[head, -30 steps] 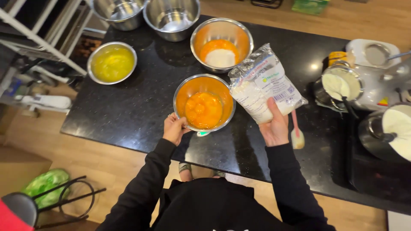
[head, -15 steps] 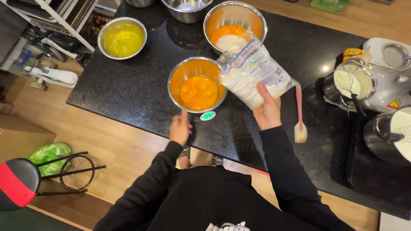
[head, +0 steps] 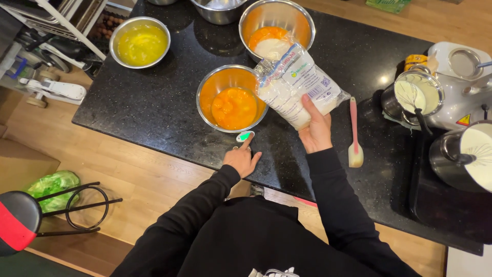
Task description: The person pours a white granular substance from a plastic bag into two metal bowls containing egg yolks. They then retrieve a small packet from a floor storage bin and add its contents to a pot of liquid on the stove, stirring the mixture with a whisk.
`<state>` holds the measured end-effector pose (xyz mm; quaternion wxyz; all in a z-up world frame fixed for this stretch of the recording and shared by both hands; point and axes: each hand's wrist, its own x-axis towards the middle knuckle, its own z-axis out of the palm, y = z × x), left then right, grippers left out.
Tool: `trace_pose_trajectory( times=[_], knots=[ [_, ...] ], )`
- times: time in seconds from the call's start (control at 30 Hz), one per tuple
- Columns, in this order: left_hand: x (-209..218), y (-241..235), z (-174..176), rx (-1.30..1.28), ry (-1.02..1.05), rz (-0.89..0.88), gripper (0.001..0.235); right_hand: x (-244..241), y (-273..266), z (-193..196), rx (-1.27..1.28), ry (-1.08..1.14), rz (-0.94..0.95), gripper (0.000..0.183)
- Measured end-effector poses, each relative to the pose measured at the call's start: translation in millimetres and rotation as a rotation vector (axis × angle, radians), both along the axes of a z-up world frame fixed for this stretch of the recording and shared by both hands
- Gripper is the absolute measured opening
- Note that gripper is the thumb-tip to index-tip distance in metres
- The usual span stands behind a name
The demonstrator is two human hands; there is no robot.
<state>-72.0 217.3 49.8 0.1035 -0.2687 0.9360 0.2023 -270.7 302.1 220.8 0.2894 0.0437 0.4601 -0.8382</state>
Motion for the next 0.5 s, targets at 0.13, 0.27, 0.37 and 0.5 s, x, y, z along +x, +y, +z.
trace_pose_trajectory(
  times=[0.13,0.27,0.37,0.5],
  knots=[
    [-8.5,3.4,-26.8,-0.069,-0.076,-0.031,0.090,-0.8,-1.0,-0.3,0.024,-0.021,0.018,0.073],
    [-12.4,-0.8,-28.4,-0.024,0.030,-0.022,0.081,-4.3,-5.6,-6.3,0.034,0.002,0.047,0.074],
    [7.5,-3.7,-7.7,0.075,0.243,-0.039,0.061,-4.8,-8.3,-8.3,0.039,0.034,0.040,0.073],
    [46.9,-3.4,32.7,0.227,0.667,0.004,0.058,-5.3,-13.5,-14.1,0.077,0.160,-0.023,0.083]
  ],
)
